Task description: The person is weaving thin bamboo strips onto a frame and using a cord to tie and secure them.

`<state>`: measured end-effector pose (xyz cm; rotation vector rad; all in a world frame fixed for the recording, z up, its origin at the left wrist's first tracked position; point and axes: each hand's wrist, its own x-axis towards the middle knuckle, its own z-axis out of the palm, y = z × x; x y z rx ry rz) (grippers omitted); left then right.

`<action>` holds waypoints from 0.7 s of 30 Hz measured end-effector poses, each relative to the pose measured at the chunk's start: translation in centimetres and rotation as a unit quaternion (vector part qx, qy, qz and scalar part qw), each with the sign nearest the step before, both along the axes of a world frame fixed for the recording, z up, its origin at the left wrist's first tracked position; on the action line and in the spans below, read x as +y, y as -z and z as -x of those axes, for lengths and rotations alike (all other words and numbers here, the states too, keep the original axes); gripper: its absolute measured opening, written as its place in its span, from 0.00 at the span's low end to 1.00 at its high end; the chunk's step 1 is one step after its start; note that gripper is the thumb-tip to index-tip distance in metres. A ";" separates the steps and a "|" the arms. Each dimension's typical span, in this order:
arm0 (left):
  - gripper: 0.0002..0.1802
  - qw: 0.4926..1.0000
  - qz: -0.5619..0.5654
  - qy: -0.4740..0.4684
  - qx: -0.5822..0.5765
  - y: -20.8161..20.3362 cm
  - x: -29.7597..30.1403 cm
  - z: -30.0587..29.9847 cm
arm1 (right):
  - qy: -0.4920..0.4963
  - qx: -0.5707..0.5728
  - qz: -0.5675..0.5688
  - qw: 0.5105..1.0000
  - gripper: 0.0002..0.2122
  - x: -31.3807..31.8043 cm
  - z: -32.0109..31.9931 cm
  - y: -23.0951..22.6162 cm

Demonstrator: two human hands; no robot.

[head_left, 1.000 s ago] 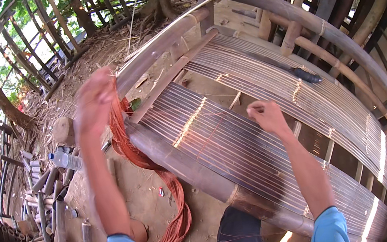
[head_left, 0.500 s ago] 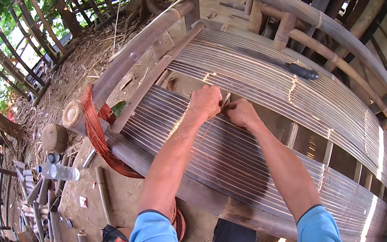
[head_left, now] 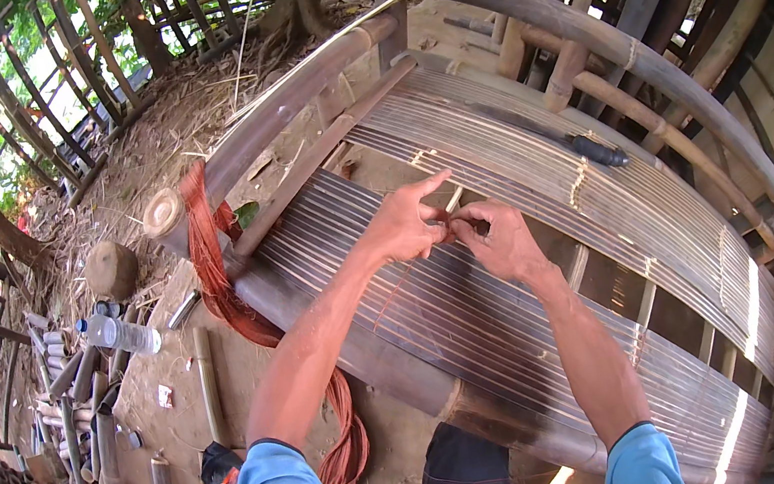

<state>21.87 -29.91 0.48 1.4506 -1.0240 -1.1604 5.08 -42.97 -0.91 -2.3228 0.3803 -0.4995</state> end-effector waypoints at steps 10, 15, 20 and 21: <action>0.16 0.756 0.001 -0.149 -0.638 0.0 12.6 -2.2 | 0.159 0.196 -0.078 0.965 0.20 -1.7 3.9 1.8; 0.14 0.937 0.055 -0.216 -0.269 -3.1 19.3 -3.0 | 0.135 0.177 -0.206 0.953 0.26 -3.8 5.2 4.6; 0.24 0.920 0.289 -0.260 0.049 -6.0 19.2 0.5 | 0.168 0.209 -0.117 0.956 0.26 -2.8 4.6 4.3; 0.23 0.927 0.311 -0.195 0.080 -6.7 19.6 1.0 | 0.176 0.202 -0.094 0.959 0.26 -2.4 4.4 4.3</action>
